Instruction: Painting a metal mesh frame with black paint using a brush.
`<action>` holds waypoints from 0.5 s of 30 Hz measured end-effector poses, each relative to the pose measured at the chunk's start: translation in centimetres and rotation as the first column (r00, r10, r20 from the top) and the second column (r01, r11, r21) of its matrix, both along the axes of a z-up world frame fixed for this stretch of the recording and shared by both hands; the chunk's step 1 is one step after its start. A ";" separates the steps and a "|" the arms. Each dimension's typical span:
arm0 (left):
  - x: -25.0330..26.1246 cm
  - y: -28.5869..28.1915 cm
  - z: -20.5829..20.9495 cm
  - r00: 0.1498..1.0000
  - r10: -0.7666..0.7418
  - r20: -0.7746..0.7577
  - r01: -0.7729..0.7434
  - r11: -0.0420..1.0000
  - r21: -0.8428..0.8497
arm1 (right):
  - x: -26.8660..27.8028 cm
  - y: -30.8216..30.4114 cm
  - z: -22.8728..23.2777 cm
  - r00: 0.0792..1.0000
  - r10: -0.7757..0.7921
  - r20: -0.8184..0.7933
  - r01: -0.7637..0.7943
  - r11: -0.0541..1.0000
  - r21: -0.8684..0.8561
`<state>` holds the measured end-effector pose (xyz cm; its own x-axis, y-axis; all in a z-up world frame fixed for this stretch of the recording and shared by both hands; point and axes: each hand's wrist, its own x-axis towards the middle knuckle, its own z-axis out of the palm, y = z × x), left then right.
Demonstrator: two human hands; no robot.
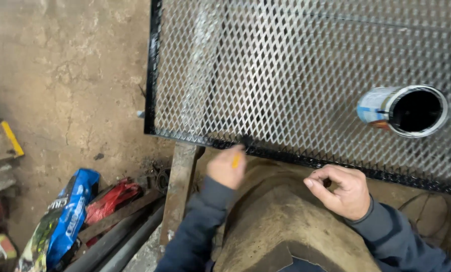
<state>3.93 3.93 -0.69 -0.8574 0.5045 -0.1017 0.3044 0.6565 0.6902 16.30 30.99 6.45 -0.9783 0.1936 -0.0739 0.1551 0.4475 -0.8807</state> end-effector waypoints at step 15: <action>-6.7 15.9 14.2 0.877 -0.394 -0.275 0.465 0.839 0.282 | 3.7 1.7 -0.2 0.966 -0.187 -0.180 0.166 0.978 -0.125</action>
<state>-2.75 19.86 13.50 -0.5299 0.7991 0.2841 0.6546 0.1724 0.7360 20.01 32.65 6.23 -0.9275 0.3653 0.0799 0.0483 0.3289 -0.9431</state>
